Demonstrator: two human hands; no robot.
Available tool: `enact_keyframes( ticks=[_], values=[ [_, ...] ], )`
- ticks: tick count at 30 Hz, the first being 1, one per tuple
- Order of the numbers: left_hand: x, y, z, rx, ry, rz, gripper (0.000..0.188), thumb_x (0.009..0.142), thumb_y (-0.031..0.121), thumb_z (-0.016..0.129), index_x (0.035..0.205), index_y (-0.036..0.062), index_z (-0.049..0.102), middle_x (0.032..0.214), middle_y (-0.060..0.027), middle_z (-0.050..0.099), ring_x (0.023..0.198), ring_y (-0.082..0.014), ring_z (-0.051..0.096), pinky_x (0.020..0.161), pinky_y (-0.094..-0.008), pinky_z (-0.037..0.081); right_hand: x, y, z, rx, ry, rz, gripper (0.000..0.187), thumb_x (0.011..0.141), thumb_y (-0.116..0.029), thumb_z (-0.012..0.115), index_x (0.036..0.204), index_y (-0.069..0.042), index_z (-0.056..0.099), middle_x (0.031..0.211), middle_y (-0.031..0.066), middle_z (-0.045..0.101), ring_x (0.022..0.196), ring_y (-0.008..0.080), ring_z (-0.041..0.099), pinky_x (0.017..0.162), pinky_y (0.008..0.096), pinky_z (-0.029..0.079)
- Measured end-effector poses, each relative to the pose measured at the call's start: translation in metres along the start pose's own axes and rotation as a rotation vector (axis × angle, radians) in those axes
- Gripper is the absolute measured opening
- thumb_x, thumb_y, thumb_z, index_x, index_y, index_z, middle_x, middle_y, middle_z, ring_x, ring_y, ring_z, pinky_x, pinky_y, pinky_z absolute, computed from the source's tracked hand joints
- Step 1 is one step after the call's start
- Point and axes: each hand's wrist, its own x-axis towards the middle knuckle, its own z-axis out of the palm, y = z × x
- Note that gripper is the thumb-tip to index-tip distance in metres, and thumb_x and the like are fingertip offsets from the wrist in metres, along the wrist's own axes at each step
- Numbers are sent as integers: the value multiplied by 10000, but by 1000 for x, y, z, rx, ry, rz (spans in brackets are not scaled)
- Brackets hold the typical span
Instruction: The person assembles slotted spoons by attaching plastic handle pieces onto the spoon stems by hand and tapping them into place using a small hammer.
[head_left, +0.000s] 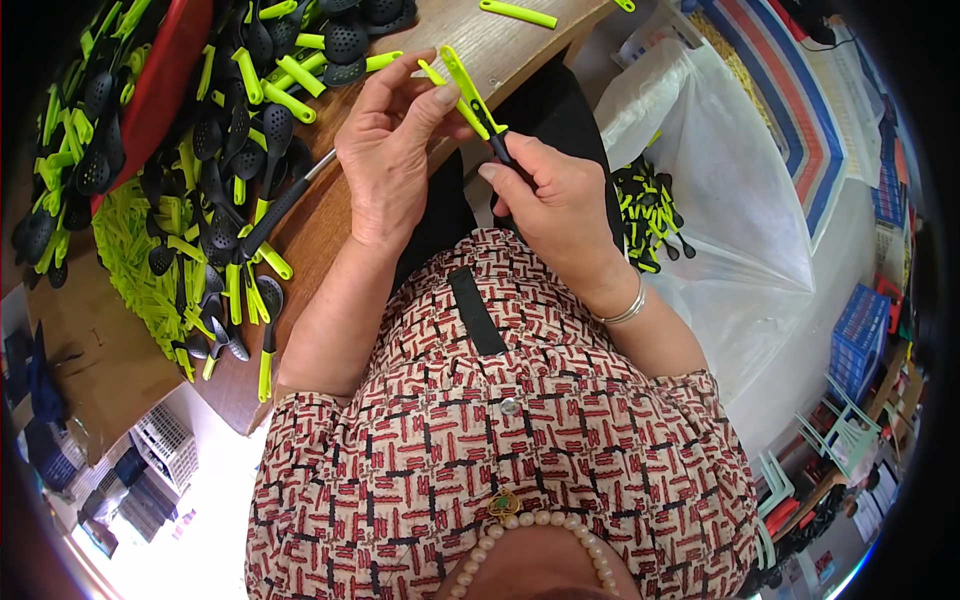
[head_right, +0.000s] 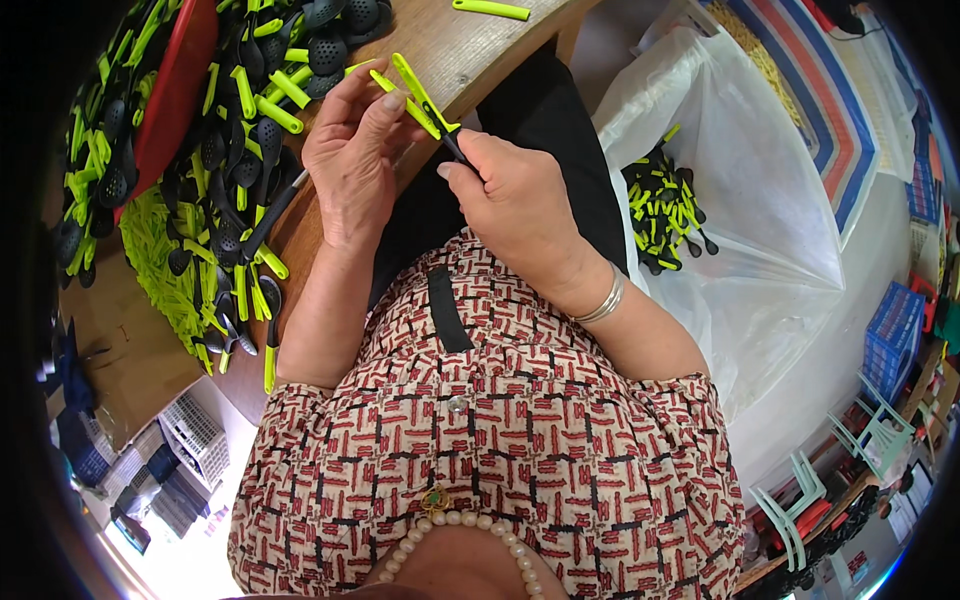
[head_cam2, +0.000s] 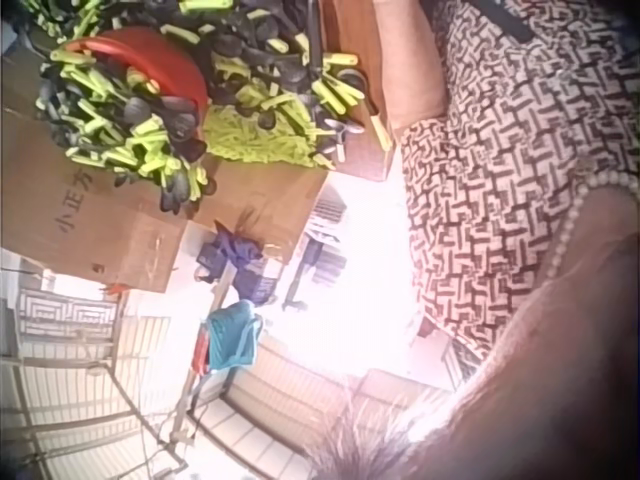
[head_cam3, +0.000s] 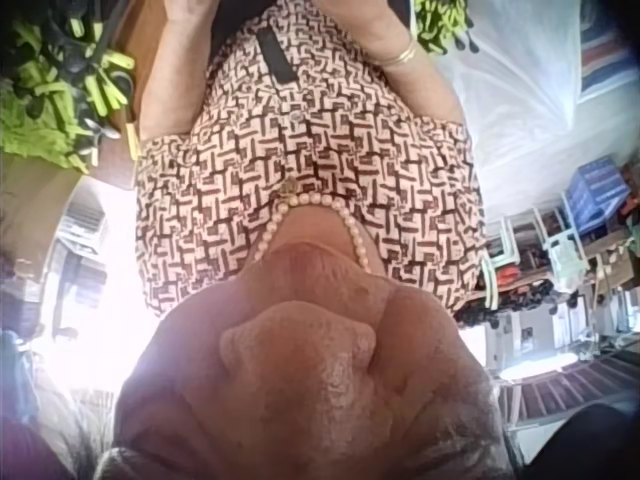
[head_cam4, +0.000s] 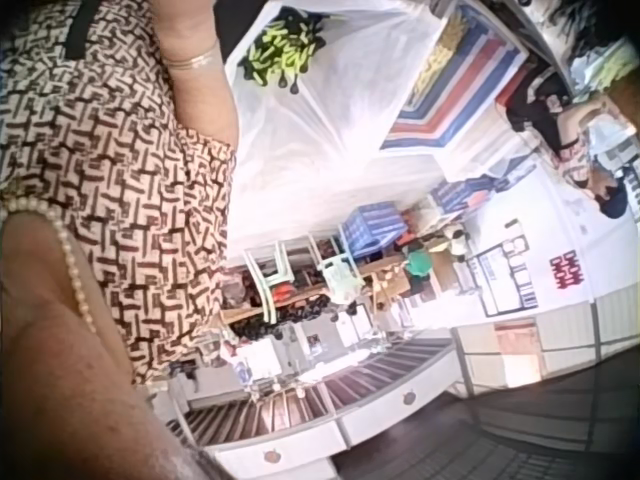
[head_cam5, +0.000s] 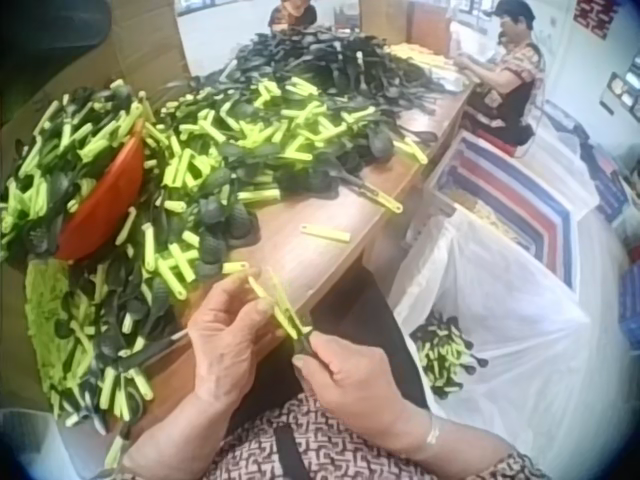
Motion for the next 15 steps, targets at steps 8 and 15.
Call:
enact_keyframes(
  ticks=[8,15],
  values=[
    [-4,4,4,91,29,50,340,905,9,682,1232,-24,599,954,-88,659,779,-140,661,683,-267,594,-2,-5,1,-370,101,-286,143,867,-85,658,953,-11,572,723,117,570,638,292,614,542,356,489],
    [-7,3,4,151,35,97,341,902,16,691,1229,-25,601,955,-72,655,782,-128,654,688,-258,589,-5,-3,3,-509,105,-383,143,885,-98,646,966,-10,568,702,85,545,601,238,606,527,337,476]
  ],
)
